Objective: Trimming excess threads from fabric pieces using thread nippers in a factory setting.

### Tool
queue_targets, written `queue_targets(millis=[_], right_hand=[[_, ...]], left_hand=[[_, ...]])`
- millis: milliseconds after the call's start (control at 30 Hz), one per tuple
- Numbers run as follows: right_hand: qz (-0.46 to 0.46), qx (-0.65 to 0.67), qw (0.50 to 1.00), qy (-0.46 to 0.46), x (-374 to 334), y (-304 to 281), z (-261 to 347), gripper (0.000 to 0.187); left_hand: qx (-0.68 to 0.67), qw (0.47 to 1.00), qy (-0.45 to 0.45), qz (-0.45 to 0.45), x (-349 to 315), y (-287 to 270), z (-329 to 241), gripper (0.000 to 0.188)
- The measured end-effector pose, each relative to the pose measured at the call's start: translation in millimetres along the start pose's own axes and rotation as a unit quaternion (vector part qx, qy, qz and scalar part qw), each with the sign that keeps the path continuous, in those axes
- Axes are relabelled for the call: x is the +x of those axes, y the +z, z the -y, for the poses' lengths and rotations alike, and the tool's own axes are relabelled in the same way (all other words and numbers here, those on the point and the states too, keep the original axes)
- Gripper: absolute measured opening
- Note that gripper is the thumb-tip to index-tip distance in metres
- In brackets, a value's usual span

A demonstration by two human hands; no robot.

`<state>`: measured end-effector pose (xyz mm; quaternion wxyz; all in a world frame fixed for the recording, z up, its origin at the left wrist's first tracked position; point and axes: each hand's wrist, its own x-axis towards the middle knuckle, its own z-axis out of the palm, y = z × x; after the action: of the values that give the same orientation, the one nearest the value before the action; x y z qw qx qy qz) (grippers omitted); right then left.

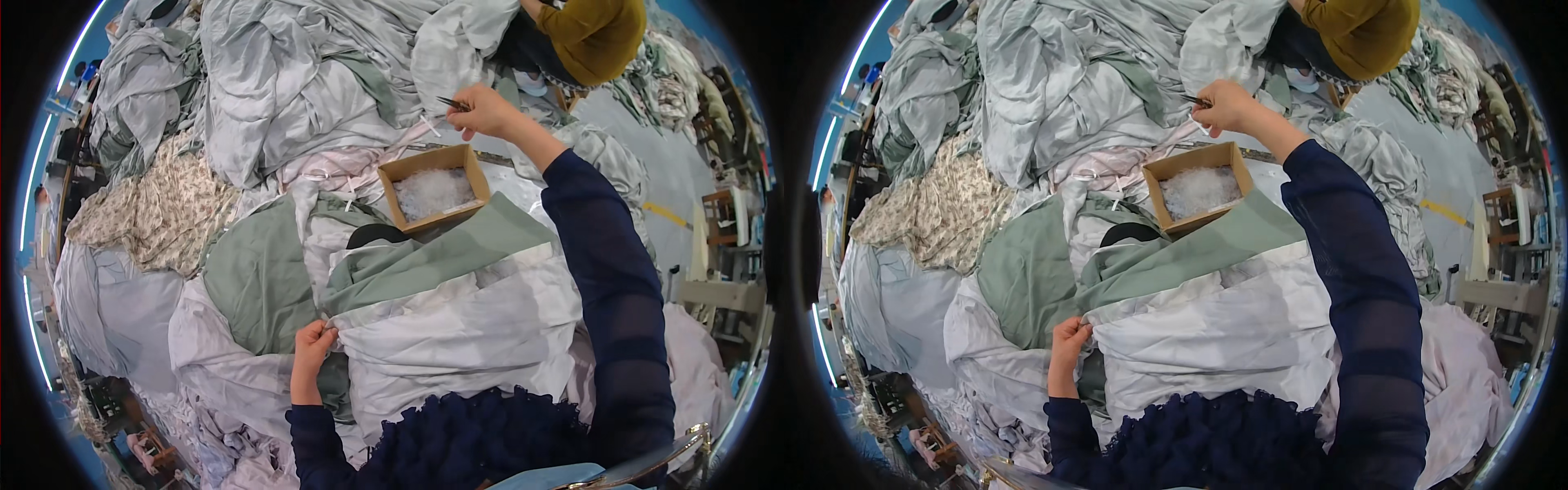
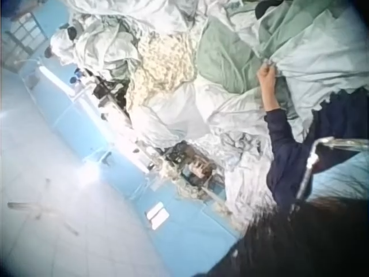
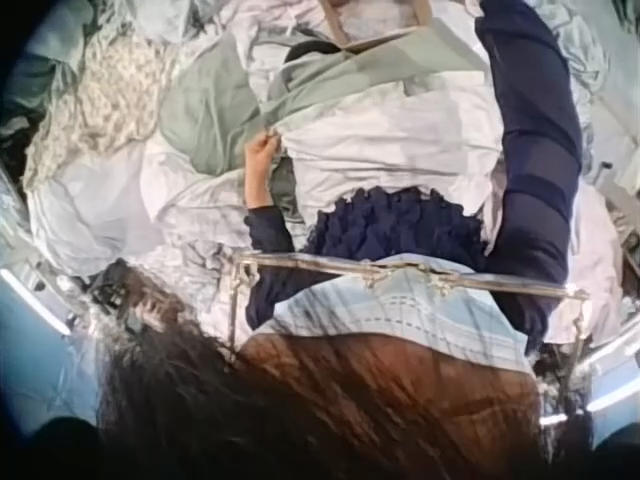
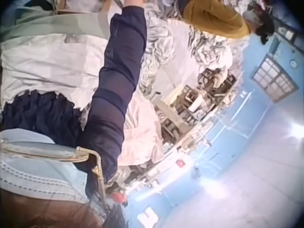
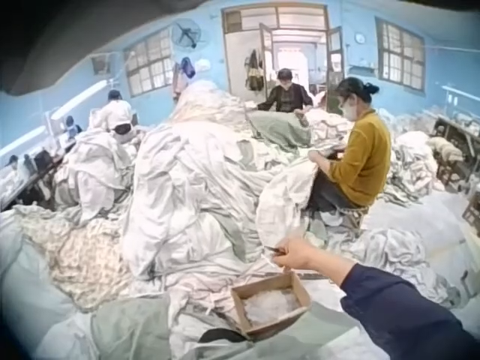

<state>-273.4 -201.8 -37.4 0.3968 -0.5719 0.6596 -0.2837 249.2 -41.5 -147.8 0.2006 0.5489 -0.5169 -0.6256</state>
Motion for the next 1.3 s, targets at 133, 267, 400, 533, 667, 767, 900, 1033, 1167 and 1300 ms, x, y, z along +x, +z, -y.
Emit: queue_targets(millis=[133,267,400,533,667,767,900,1033,1167,1300], right_hand=[[0.029,-0.074,0.997,0.003,-1,12,12,0.024],[0.043,-0.115,0.992,-0.019,-1,13,-1,0.032],[-0.066,-0.170,0.968,-0.171,-27,7,-4,0.036],[-0.076,-0.092,0.991,-0.060,-91,-14,15,0.030],[-0.056,-0.152,0.986,0.026,-171,-31,-21,0.020],[-0.102,-0.101,0.987,0.073,-238,-22,-44,0.019],[-0.154,0.063,0.984,0.070,-297,5,-74,0.024],[-0.143,-0.014,0.990,0.007,-311,24,-79,0.026],[-0.188,-0.042,0.981,-0.023,-314,31,-94,0.021],[-0.193,-0.046,0.979,-0.045,-317,38,-98,0.011]], left_hand=[[-0.001,1.000,-0.010,-0.003,-3,-5,5,0.009],[-0.031,0.999,-0.015,0.005,3,-3,1,0.008],[-0.016,1.000,-0.003,0.006,11,-2,-2,0.005],[-0.028,0.999,0.021,-0.036,5,-4,4,0.004],[0.012,0.999,0.014,-0.040,7,2,-6,0.006],[0.047,0.999,0.006,-0.027,10,3,-8,0.006],[0.116,0.993,0.019,0.002,18,-1,-9,0.006],[0.127,0.991,0.035,0.009,27,-3,-4,0.004],[0.445,0.881,0.149,-0.055,15,13,-44,0.017],[0.375,0.869,0.307,-0.097,-9,104,-160,0.032]])
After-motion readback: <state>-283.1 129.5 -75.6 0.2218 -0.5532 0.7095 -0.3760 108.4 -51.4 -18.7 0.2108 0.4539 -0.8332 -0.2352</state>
